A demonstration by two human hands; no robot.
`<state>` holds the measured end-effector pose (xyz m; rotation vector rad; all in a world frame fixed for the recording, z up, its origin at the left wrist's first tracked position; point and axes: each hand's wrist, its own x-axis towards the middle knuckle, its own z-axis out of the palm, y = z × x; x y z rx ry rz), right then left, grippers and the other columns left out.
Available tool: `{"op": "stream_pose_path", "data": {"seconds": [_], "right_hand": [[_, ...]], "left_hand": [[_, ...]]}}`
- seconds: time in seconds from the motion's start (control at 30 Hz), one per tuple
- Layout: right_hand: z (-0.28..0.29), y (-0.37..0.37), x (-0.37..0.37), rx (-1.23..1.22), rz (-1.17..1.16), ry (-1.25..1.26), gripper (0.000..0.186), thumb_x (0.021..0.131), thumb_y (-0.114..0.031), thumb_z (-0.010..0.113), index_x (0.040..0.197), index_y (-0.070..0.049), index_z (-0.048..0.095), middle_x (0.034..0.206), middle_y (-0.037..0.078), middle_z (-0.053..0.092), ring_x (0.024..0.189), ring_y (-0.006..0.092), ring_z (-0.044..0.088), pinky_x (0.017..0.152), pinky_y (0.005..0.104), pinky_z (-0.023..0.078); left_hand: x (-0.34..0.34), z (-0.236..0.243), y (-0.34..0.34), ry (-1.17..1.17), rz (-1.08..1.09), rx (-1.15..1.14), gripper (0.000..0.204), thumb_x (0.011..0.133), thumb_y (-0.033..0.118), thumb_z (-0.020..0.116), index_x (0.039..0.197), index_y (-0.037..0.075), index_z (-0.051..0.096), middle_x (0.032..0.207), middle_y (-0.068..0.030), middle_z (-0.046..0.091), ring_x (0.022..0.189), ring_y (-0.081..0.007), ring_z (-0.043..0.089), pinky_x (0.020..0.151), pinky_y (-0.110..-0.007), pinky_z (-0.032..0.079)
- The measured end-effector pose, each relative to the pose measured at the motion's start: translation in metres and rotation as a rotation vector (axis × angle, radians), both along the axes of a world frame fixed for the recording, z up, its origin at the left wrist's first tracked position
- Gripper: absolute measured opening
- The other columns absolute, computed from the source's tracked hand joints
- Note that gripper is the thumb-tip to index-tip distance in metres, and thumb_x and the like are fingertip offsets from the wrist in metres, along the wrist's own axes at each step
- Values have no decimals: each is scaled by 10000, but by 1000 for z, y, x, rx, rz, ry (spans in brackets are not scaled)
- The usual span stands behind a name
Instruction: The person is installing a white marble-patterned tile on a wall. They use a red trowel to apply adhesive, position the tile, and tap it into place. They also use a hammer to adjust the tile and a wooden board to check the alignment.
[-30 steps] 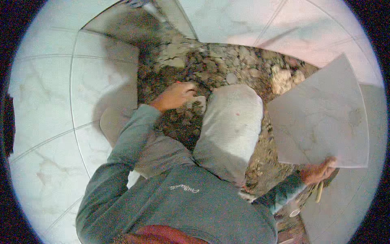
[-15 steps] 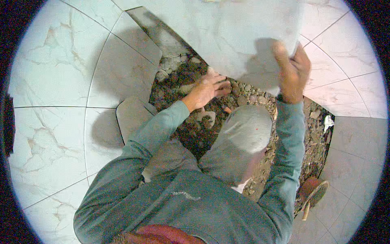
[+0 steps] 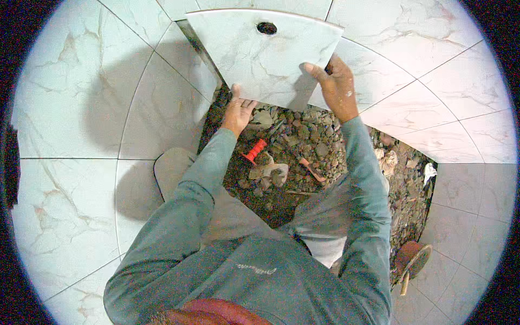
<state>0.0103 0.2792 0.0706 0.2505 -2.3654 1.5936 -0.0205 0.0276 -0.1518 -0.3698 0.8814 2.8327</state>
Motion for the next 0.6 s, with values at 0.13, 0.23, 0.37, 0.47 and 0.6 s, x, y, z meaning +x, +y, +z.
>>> {"op": "stream_pose_path", "data": {"seconds": [0.13, 0.23, 0.37, 0.47, 0.6], "right_hand": [[-28, 4, -6, -34, -9, -65, 356, 915, -241, 721, 1178, -9, 656, 1104, 98, 718, 997, 179, 647, 889, 332, 498], [-31, 0, -14, -7, -17, -71, 354, 913, -249, 721, 1166, -10, 659, 1108, 106, 717, 997, 183, 644, 895, 330, 494], [-31, 0, -26, 113, -112, -39, 347, 898, -296, 731, 1080, -7, 667, 994, 133, 723, 914, 189, 653, 814, 339, 506], [-42, 0, -34, 267, -148, -81, 351, 900, -330, 728, 963, 3, 639, 840, 155, 697, 789, 212, 649, 711, 362, 502], [-47, -1, -39, 380, -177, 115, 451, 913, -397, 712, 816, 16, 561, 665, 191, 616, 607, 312, 621, 585, 428, 474]], "left_hand": [[-19, -23, 6, -145, 48, 37, 937, 844, 538, 741, 1513, 48, 305, 1542, -141, 360, 1443, -322, 324, 1214, -492, 251], [-28, -40, 9, -143, 45, 44, 972, 817, 568, 755, 1504, 51, 303, 1501, -137, 381, 1443, -333, 310, 1199, -499, 268], [-38, -26, 29, -130, 49, 30, 950, 820, 572, 750, 1522, 127, 289, 1539, -125, 333, 1453, -348, 281, 1157, -624, 263], [-42, -44, 18, -121, 98, 66, 932, 826, 558, 748, 1535, 171, 282, 1582, -121, 281, 1459, -371, 258, 1099, -742, 262], [-48, -49, 23, -111, 100, 45, 919, 856, 537, 736, 1541, 149, 263, 1594, -81, 255, 1467, -370, 228, 1093, -751, 258]]}}
